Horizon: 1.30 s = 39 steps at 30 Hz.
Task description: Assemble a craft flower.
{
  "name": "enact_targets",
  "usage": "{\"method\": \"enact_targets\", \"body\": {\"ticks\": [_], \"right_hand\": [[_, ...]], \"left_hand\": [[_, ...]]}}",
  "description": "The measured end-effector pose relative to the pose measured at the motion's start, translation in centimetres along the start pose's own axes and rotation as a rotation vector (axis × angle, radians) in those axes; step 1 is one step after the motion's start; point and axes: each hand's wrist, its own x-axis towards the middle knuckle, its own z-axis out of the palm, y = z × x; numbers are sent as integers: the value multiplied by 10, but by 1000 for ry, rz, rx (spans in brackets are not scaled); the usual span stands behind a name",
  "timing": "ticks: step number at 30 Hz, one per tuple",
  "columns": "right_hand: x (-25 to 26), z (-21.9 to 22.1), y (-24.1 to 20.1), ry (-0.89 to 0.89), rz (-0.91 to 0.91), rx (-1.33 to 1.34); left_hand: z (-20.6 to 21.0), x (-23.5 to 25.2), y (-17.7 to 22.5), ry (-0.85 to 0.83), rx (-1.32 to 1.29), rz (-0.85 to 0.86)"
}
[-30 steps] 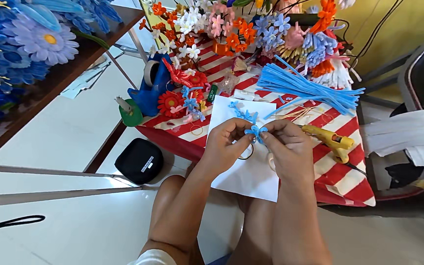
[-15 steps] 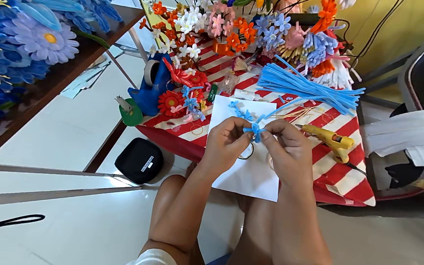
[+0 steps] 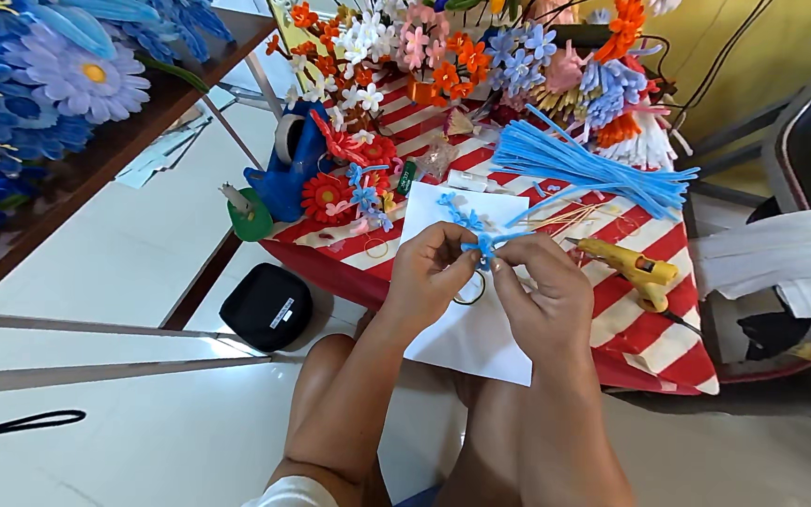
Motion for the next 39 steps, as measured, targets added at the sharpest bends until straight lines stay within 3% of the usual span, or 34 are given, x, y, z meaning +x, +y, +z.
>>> {"method": "enact_targets", "body": {"ticks": [7,11,21,31,39], "right_hand": [[1,-2,0,-47,46,102],[3,-4,5,-60,93,253],[5,-7,9,-35,97,301],[5,-8,9,-80,61,-9],[4,-8,7,-76,38,233]], "left_hand": [[-1,0,6,4,-46,-62],[-9,3,-10,-75,-112,4],[-13,5,-15,-108,-183,-4],[-14,6,-12,-120,-308,-149],[-15,5,-11,-115,-431,-165]]}}
